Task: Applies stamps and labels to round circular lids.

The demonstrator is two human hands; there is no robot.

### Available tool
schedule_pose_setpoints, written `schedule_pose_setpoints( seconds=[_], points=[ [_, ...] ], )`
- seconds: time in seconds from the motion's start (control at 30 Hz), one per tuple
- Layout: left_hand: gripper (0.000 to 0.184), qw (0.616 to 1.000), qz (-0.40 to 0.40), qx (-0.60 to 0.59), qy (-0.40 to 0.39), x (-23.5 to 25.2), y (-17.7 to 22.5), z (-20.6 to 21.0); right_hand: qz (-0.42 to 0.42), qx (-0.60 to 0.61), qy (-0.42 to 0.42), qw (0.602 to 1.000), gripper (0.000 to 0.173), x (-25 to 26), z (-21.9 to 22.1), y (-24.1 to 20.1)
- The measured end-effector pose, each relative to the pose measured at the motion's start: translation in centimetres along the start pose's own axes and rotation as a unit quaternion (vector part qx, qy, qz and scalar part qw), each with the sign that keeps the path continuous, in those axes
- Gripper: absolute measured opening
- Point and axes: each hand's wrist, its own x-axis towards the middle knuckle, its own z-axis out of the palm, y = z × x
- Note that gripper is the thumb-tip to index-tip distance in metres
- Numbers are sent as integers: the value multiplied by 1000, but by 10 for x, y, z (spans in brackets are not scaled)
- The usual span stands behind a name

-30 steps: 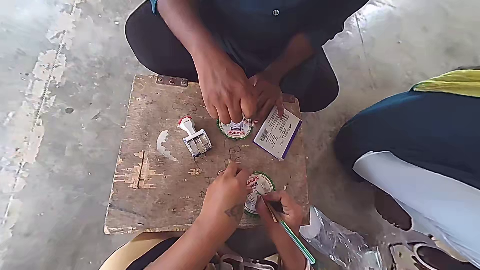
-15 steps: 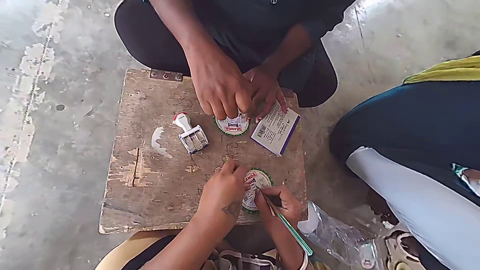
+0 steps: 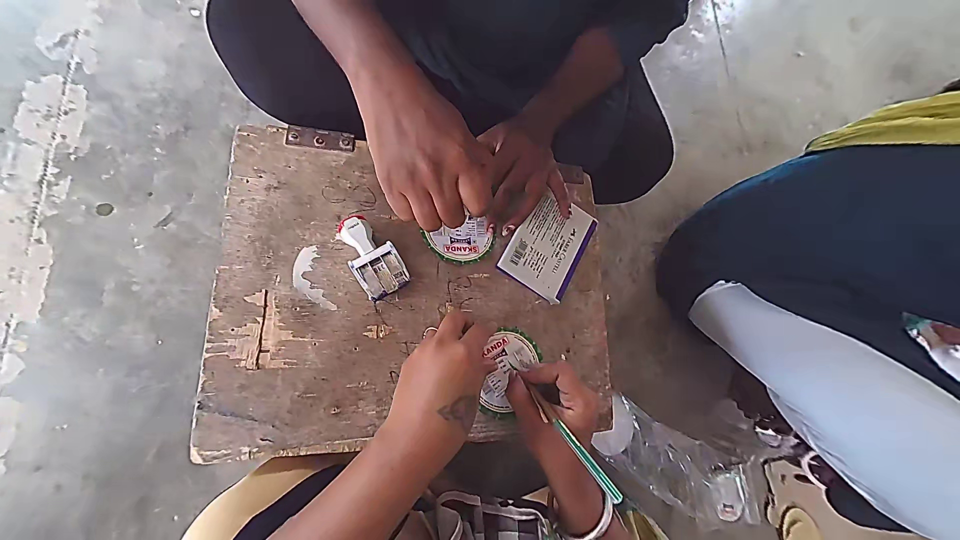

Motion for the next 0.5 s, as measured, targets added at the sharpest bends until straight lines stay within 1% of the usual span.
schedule_pose_setpoints(
  seconds=[0.2,0.5],
  points=[
    [30,1000,3,-1,4,0,-1,2,8,-11,-4,1000,7,0,-1,-2],
    [30,1000,1,1,0,0,0,0,1,10,14,1000,5,0,2,0]
  ],
)
